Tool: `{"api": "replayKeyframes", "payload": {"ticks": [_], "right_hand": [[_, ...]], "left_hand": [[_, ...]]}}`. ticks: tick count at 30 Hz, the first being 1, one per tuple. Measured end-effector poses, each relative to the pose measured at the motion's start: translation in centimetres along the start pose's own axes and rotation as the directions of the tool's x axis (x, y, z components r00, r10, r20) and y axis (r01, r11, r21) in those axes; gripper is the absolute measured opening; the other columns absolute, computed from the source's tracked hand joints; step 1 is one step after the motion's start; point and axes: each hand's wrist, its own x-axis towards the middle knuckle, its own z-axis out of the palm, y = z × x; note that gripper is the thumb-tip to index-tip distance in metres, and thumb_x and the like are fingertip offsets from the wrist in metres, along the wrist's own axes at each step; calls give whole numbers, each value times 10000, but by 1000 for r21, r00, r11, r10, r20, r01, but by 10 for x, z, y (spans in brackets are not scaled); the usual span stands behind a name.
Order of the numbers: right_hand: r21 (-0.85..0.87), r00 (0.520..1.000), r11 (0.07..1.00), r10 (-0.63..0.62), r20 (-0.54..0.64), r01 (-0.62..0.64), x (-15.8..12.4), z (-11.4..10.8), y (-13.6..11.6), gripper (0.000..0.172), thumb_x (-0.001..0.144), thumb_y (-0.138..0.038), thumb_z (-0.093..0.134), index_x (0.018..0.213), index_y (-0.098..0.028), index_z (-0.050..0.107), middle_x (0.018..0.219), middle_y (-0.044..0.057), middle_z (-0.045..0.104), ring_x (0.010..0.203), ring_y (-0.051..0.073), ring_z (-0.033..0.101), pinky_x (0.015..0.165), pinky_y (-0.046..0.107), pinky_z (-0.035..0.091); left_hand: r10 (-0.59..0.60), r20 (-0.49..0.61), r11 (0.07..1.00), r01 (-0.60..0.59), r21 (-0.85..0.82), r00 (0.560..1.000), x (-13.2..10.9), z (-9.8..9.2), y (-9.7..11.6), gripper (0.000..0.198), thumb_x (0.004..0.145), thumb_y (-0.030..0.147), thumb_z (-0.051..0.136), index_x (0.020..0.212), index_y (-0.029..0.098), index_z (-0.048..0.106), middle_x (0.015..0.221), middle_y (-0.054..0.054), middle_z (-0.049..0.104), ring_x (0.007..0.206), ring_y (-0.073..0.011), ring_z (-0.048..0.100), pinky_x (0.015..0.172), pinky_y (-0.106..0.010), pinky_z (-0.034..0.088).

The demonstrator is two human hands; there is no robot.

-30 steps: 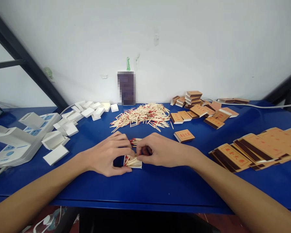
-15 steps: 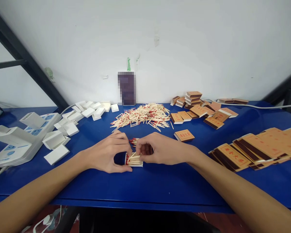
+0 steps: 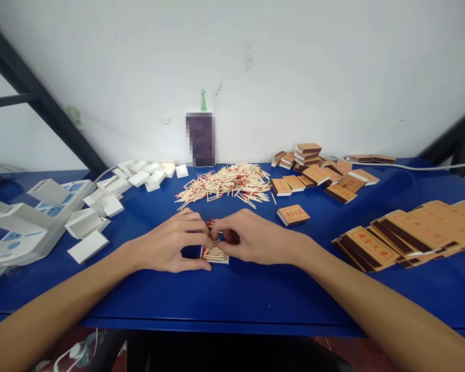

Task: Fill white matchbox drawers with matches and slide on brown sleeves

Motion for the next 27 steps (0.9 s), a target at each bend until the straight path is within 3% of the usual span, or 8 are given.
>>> {"api": "replayKeyframes", "payload": {"ticks": [8,12,15,21,27], "right_hand": [[8,1000,1000,25,7,-25,-2,-2,1,256,896,-363,587,714,-183,583,638,-26,559,558,97,478,535,238,365],[-13,1000,1000,1,-11,-1,-2,-2,-1,176,880,-348,608,801,-193,627,630,-46,510,542,92,425,529,237,344],[-49,999,998,-37,-3,37,-1,0,-1,137,878,-311,606,831,-192,653,670,-34,539,572,98,455,557,244,352],[-70,1000,997,9,8,-8,-2,0,0,236,877,-345,611,704,-185,592,675,-18,577,579,103,486,550,253,357],[-64,1000,998,-1,16,2,-2,-2,0,260,889,-396,607,730,-191,618,690,-13,586,592,109,482,549,255,349]], "left_hand": [[-26,-5,999,26,30,1000,0,1,-1,360,891,529,637,985,182,632,875,-23,666,810,-172,549,799,-321,356],[-19,-27,998,21,65,999,0,2,-2,387,855,558,666,869,173,625,827,-19,662,800,-178,536,784,-321,350],[0,-32,998,2,62,999,0,2,-2,356,859,531,676,894,179,637,844,-14,679,809,-178,536,784,-319,345],[-21,-32,998,23,61,999,0,3,-2,404,862,575,648,930,178,646,857,-27,673,804,-180,538,780,-319,353],[-56,-24,997,57,52,998,0,3,-3,411,831,589,676,870,180,658,822,-24,667,842,-189,554,805,-324,366]]}}
